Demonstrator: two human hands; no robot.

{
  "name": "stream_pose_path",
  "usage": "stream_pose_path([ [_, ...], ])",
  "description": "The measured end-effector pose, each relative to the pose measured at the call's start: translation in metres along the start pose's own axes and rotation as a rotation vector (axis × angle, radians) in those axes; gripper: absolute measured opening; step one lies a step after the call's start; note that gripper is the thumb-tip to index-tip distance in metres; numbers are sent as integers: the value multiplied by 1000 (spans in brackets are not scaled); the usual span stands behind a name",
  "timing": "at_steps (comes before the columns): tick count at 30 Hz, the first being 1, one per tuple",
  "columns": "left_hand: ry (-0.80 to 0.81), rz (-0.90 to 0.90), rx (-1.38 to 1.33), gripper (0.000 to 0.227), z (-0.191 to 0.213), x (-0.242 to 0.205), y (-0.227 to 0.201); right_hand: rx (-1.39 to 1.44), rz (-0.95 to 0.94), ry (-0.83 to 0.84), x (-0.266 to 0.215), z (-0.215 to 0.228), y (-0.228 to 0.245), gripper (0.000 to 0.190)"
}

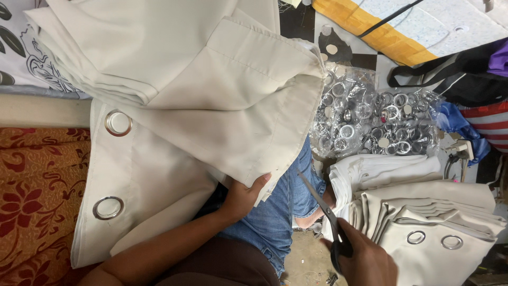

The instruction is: The person cuts holes into a stack of cream-colored curtains using shears while sitting on the floor surrounded by textile manufacturing supplies.

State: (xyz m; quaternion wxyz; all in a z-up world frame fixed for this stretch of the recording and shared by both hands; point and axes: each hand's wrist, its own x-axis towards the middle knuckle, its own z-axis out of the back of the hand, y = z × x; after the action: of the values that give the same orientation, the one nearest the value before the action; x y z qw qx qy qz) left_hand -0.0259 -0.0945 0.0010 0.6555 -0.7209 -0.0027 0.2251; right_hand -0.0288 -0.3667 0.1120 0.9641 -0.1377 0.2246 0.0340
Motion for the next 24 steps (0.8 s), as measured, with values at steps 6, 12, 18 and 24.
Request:
stream_pose_path([
  [6, 99, 188, -86, 47, 5, -4, -7, 2271, 127, 1031, -40, -90, 47, 64],
  [12, 91, 248, -72, 42, 8, -9, 4, 2543, -50, 1145, -63, -98, 89, 59],
  [18, 89, 108, -44, 39, 11, -10, 23, 2434, -193, 1106, -58, -75, 103, 54],
  [24, 115, 0, -47, 33, 13, -10, 20, 2411, -434, 1092, -54, -69, 124, 52],
])
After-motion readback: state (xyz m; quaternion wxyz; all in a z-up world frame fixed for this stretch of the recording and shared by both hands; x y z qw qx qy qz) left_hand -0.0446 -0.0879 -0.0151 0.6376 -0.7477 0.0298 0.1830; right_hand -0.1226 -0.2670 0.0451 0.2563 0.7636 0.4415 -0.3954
